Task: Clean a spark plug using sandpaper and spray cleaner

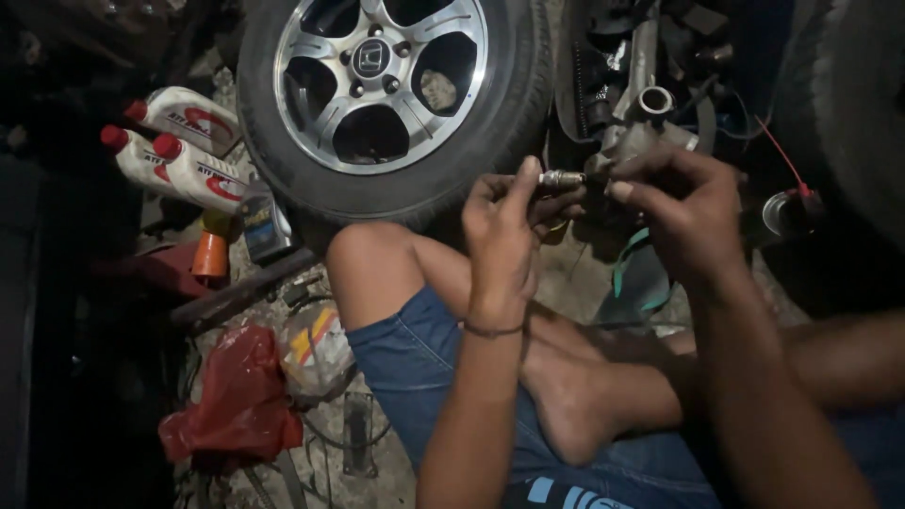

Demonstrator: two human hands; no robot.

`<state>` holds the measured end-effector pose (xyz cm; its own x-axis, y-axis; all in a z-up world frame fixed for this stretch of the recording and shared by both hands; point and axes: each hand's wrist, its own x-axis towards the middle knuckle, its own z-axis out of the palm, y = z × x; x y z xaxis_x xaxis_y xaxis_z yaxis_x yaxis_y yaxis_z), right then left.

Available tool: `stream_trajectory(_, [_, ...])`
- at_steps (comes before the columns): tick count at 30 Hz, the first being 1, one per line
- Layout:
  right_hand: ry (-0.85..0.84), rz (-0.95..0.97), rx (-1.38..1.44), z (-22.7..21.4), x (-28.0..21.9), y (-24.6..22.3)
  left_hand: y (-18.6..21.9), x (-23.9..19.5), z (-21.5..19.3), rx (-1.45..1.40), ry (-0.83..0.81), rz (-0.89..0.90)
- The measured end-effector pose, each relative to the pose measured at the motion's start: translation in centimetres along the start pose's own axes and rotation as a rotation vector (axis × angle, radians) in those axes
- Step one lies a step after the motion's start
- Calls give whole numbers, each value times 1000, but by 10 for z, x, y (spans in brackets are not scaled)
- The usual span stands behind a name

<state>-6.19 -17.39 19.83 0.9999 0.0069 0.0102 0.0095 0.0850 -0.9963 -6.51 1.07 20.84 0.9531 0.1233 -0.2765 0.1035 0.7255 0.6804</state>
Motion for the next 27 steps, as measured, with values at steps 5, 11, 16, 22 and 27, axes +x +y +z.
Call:
stream_trajectory(5, [-9, -111, -38, 8, -13, -31, 18, -15, 17, 56, -6, 85])
stream_trajectory(11, [-59, -287, -73, 4, -20, -39, 23, -25, 26, 141, 10, 180])
stream_trajectory(16, [-23, -341, -222, 7, -21, -49, 34, -35, 41, 236, 15, 206])
stream_trajectory(22, [-68, -357, -17, 14, -24, -47, 32, -39, 44, 303, 49, 266])
stream_trajectory(27, [-70, -323, -51, 21, -25, -58, 33, -42, 48, 322, 31, 309])
